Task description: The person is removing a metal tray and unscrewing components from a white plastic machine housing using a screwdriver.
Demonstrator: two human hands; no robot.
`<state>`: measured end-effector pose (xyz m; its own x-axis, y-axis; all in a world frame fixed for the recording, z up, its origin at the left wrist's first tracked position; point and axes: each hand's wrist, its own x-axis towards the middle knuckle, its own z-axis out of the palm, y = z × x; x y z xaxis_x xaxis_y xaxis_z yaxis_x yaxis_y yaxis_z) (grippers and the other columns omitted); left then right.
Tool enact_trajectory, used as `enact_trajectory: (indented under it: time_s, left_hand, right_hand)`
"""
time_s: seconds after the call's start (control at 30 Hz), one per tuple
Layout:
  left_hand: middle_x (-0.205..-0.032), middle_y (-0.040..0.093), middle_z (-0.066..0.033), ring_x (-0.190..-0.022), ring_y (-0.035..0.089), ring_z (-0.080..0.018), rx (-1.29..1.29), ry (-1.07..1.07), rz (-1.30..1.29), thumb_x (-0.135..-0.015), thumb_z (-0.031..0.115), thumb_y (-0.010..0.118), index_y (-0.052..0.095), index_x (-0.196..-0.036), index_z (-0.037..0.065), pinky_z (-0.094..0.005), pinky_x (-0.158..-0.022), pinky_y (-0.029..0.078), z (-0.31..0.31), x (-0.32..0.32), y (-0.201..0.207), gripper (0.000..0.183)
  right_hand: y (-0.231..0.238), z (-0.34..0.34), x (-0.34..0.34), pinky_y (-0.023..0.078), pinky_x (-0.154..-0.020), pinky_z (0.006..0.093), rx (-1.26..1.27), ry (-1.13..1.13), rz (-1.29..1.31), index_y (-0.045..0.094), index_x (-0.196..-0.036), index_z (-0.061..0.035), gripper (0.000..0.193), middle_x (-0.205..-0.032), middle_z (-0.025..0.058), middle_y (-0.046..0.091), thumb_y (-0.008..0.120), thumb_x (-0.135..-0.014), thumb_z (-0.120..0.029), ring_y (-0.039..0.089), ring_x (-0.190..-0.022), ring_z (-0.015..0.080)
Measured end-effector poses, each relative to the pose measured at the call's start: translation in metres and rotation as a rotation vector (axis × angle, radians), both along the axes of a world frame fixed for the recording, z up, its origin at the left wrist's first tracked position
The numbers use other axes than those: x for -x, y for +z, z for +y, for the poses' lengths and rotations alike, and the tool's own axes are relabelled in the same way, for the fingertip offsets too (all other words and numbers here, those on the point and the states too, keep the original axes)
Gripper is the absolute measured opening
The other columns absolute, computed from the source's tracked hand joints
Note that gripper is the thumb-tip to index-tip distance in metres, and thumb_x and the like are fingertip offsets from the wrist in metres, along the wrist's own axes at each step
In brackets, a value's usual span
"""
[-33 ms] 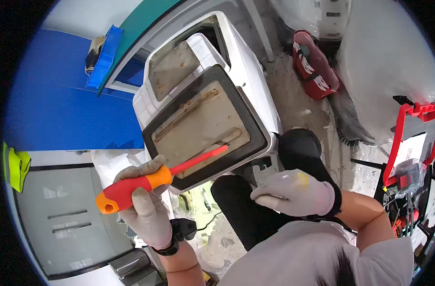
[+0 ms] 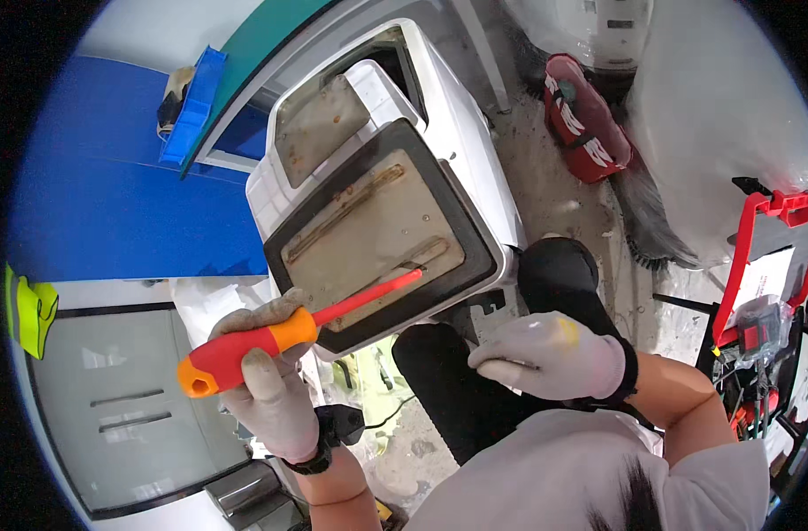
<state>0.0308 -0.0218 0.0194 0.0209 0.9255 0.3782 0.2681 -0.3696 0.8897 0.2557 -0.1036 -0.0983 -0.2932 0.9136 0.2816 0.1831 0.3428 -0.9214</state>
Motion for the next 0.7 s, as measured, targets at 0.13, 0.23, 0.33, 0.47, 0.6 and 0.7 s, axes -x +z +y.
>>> enact_trajectory:
  time_s: [0.13, 0.23, 0.33, 0.47, 0.6, 0.7]
  left_hand:
    - [-0.100, 0.064, -0.0188, -0.098, 0.065, -0.0323, 0.009, -0.008, 0.006, -0.084, 0.042, 0.065, 0.048, -0.115, 0.001, -0.0350, -0.070, 0.059, 0.006, -0.002, 0.002, 0.054]
    - [-0.100, 0.064, -0.0190, -0.098, 0.065, -0.0328, 0.012, -0.042, 0.022, -0.084, 0.040, 0.065, 0.048, -0.115, 0.001, -0.0358, -0.070, 0.059, 0.009, 0.000, 0.006, 0.053]
    - [-0.100, 0.064, -0.0191, -0.098, 0.064, -0.0337, 0.015, -0.079, 0.064, -0.084, 0.039, 0.066, 0.048, -0.115, 0.001, -0.0376, -0.072, 0.059, 0.013, -0.003, 0.012, 0.053]
    - [-0.101, 0.063, -0.0196, -0.100, 0.063, -0.0364, 0.039, -0.221, 0.122, -0.084, 0.036, 0.067, 0.046, -0.117, 0.002, -0.0449, -0.082, 0.055, 0.022, 0.002, 0.021, 0.052]
    - [-0.101, 0.062, -0.0191, -0.101, 0.061, -0.0382, 0.078, -0.335, 0.148, -0.085, 0.027, 0.066, 0.044, -0.117, 0.003, -0.0529, -0.091, 0.047, 0.031, 0.008, 0.024, 0.046]
    - [-0.098, 0.063, -0.0178, -0.100, 0.061, -0.0382, 0.080, -0.488, 0.069, -0.084, 0.020, 0.064, 0.042, -0.112, 0.004, -0.0548, -0.092, 0.044, 0.043, 0.020, 0.019, 0.038]
  right_hand:
    - [-0.009, 0.008, -0.009, 0.050, -0.060, 0.0359, -0.102, -0.063, 0.098, 0.066, -0.091, -0.0035, 0.010, -0.076, 0.0120, 0.063, 0.064, -0.083, -0.008, 0.063, -0.069, 0.0291]
    - [-0.011, 0.010, -0.013, 0.051, -0.063, 0.0372, -0.089, -0.086, 0.091, 0.066, -0.089, -0.0044, 0.010, -0.077, 0.0125, 0.064, 0.065, -0.084, -0.012, 0.064, -0.070, 0.0296]
    - [-0.016, 0.011, -0.015, 0.052, -0.065, 0.0385, -0.080, -0.121, 0.088, 0.067, -0.087, -0.0055, 0.012, -0.078, 0.0130, 0.066, 0.065, -0.084, -0.017, 0.064, -0.072, 0.0301]
    - [-0.019, 0.012, -0.022, 0.052, -0.065, 0.0386, -0.039, -0.141, 0.112, 0.066, -0.087, -0.0048, 0.012, -0.079, 0.0133, 0.065, 0.065, -0.084, -0.016, 0.064, -0.073, 0.0305]
    - [-0.024, 0.014, -0.030, 0.052, -0.066, 0.0385, -0.011, -0.145, 0.109, 0.066, -0.089, -0.0041, 0.013, -0.083, 0.0142, 0.066, 0.065, -0.085, -0.016, 0.064, -0.076, 0.0322]
    - [-0.024, 0.014, -0.034, 0.052, -0.067, 0.0385, 0.052, -0.137, 0.110, 0.066, -0.090, -0.0034, 0.014, -0.084, 0.0149, 0.066, 0.064, -0.086, -0.017, 0.064, -0.077, 0.0325]
